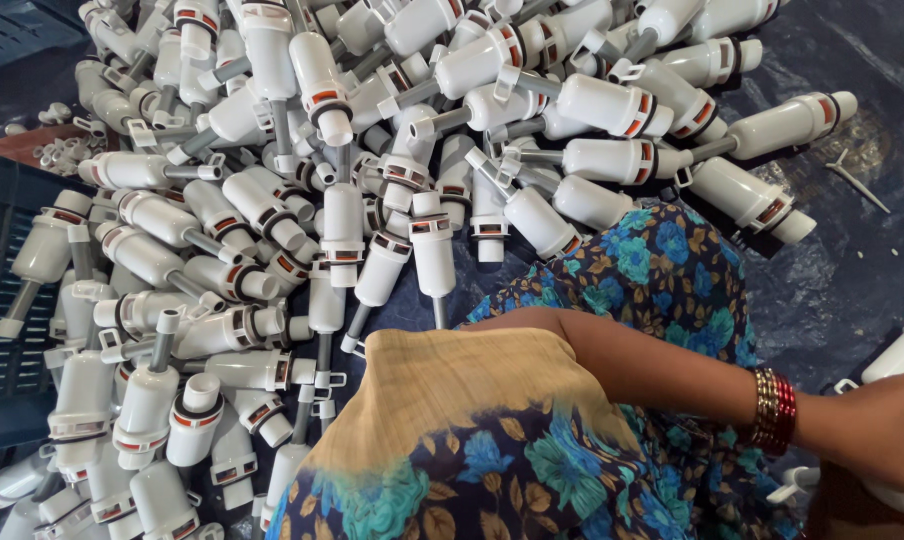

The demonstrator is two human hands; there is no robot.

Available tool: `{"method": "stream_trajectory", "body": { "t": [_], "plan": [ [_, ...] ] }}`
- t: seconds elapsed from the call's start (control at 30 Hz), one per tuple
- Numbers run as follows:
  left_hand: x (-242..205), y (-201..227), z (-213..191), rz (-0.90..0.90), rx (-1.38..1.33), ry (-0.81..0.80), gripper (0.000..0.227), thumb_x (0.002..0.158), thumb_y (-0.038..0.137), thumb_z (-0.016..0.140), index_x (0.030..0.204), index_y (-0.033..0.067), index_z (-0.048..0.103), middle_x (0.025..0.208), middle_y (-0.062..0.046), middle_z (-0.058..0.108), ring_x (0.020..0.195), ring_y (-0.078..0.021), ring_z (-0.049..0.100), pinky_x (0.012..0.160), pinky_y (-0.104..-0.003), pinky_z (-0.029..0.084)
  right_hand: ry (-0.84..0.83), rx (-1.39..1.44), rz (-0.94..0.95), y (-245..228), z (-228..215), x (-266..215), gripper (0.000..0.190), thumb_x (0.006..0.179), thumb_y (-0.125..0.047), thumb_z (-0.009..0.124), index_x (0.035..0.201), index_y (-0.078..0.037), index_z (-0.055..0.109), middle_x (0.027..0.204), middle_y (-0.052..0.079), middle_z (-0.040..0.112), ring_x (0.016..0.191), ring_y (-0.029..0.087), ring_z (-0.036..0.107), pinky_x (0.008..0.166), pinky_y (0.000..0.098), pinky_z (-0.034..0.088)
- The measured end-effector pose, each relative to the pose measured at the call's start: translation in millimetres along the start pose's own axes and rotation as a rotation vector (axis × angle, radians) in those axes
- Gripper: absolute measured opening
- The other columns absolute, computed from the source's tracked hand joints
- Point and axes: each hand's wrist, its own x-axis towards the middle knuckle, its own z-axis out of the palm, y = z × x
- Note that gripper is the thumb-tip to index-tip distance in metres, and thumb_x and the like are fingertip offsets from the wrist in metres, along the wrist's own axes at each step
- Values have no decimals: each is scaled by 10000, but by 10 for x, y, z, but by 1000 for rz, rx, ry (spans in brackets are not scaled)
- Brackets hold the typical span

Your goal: The person sits on the floor and repeatedly picks up white plastic components, inserts black rubber rings, and attaches white plastic caps. The person handles the parts one at a time and places the assembled units into a blue crate.

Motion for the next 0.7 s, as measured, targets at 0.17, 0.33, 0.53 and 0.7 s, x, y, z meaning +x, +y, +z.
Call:
{"method": "stream_trajectory", "body": {
  "t": [0.17, 0.33, 0.53, 0.7],
  "plan": [
    [-55, 88, 7, 5, -3, -30, 538, 718, 581, 771, 965, 120, 647, 753, -55, 717, 719, -172, 695, 698, -279, 554, 9, -7, -5, -46, 56, 33, 827, 727, -305, 903, 1388, -40, 483, 1300, 161, 625, 1192, 314, 653, 1024, 433, 541],
    [-263, 430, 36, -3, 6, -44, 552, 697, 573, 785, 976, 117, 649, 769, -64, 723, 737, -184, 706, 707, -283, 562, 7, 1, -9, -139, 198, 38, 814, 736, -310, 900, 1383, -41, 485, 1298, 162, 627, 1189, 318, 657, 1022, 435, 543],
    [-254, 247, 99, -17, 3, -50, 572, 671, 564, 801, 989, 113, 651, 787, -76, 731, 757, -198, 719, 719, -287, 572, 1, -25, -9, -299, 348, 72, 800, 747, -316, 896, 1378, -43, 487, 1295, 163, 628, 1186, 322, 660, 1018, 438, 546],
    [-199, 284, 117, -39, 47, -68, 590, 650, 556, 815, 1000, 110, 653, 803, -85, 737, 775, -210, 730, 728, -290, 580, 24, -30, 11, -486, 599, 102, 788, 756, -321, 892, 1374, -45, 489, 1293, 164, 629, 1183, 325, 663, 1016, 441, 548]
  ]
}}
